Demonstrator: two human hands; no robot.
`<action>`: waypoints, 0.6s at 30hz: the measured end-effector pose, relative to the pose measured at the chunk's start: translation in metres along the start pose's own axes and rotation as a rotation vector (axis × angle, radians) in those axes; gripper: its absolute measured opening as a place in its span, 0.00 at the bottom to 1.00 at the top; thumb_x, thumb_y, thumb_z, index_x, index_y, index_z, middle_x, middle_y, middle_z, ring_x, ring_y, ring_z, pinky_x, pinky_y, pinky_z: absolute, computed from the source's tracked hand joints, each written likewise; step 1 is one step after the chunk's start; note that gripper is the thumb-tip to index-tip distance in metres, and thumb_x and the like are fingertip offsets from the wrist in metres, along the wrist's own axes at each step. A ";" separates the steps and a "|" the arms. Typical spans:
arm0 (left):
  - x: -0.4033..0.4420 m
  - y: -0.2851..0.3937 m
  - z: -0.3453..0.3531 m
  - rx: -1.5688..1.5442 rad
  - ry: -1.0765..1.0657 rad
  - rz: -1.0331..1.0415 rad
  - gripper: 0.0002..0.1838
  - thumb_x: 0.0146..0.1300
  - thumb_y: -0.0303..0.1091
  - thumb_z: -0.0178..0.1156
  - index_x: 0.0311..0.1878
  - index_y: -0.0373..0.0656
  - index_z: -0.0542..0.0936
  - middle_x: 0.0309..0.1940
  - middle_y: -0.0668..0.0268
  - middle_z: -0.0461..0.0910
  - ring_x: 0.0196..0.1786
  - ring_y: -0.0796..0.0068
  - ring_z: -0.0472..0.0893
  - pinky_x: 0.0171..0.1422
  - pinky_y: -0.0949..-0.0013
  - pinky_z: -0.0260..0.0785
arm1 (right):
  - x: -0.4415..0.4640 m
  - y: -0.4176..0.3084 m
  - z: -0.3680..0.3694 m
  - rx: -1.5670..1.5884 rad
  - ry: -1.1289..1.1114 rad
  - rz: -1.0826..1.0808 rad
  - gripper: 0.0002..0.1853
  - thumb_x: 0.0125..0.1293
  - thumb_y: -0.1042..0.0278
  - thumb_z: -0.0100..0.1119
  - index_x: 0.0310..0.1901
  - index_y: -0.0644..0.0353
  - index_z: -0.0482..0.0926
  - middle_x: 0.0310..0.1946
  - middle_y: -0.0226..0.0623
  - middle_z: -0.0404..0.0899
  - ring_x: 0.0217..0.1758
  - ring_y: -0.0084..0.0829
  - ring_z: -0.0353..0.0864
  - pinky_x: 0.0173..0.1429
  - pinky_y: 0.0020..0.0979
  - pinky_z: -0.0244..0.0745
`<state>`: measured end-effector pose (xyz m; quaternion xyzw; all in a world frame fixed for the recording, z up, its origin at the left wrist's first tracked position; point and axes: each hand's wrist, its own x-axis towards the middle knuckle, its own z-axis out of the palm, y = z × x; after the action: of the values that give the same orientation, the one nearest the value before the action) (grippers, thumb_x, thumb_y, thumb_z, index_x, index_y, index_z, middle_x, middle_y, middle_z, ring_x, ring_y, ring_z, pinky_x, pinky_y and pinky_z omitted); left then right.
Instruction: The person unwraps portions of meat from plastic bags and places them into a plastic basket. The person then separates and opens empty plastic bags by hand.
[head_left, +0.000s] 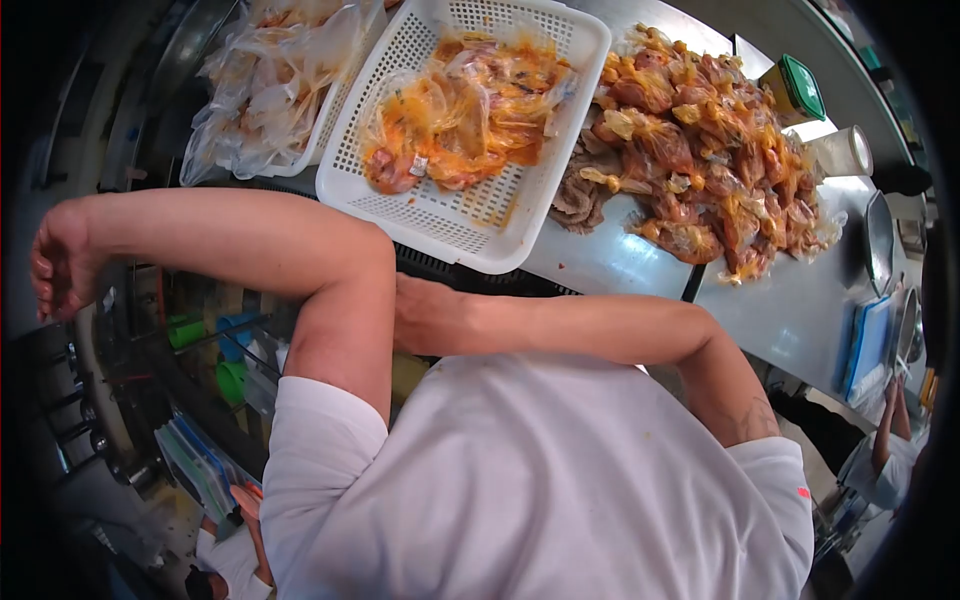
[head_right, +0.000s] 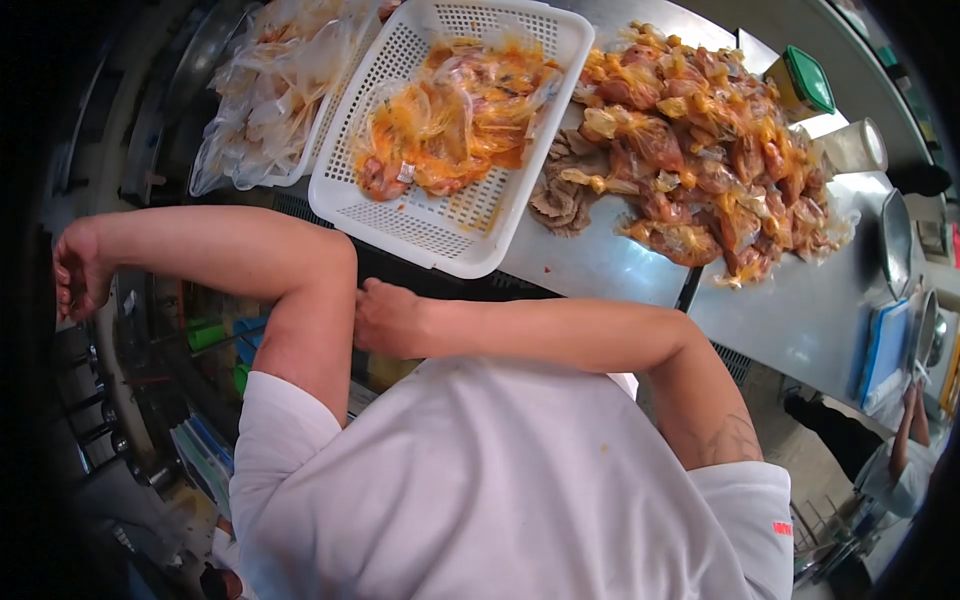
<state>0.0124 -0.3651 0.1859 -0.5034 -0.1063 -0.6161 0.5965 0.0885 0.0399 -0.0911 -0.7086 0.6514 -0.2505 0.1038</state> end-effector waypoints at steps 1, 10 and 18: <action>-0.001 -0.008 0.001 -0.003 -0.030 -0.009 0.05 0.66 0.44 0.61 0.39 0.58 0.82 0.25 0.86 0.80 0.25 0.91 0.77 0.25 0.83 0.65 | 0.004 0.002 0.004 0.043 -0.021 0.008 0.08 0.61 0.71 0.55 0.36 0.58 0.85 0.40 0.44 0.82 0.51 0.45 0.80 0.49 0.46 0.77; -0.027 -0.047 0.032 -0.111 0.089 -0.283 0.14 0.64 0.48 0.59 0.23 0.57 0.78 0.16 0.85 0.74 0.17 0.91 0.71 0.22 0.84 0.64 | 0.002 0.055 -0.048 -0.047 -0.209 0.329 0.08 0.58 0.69 0.61 0.39 0.60 0.83 0.42 0.48 0.83 0.51 0.47 0.81 0.52 0.43 0.78; -0.152 -0.050 0.061 0.406 0.248 -1.262 0.12 0.65 0.40 0.53 0.33 0.45 0.83 0.33 0.68 0.80 0.24 0.79 0.75 0.29 0.76 0.63 | -0.105 0.096 -0.129 0.135 0.304 0.691 0.19 0.62 0.73 0.65 0.56 0.62 0.80 0.46 0.50 0.83 0.47 0.47 0.83 0.51 0.41 0.80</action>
<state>-0.0323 -0.2119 0.1245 -0.1483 -0.4243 -0.8675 0.2130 -0.0610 0.1533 -0.0499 -0.3938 0.8418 -0.3453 0.1308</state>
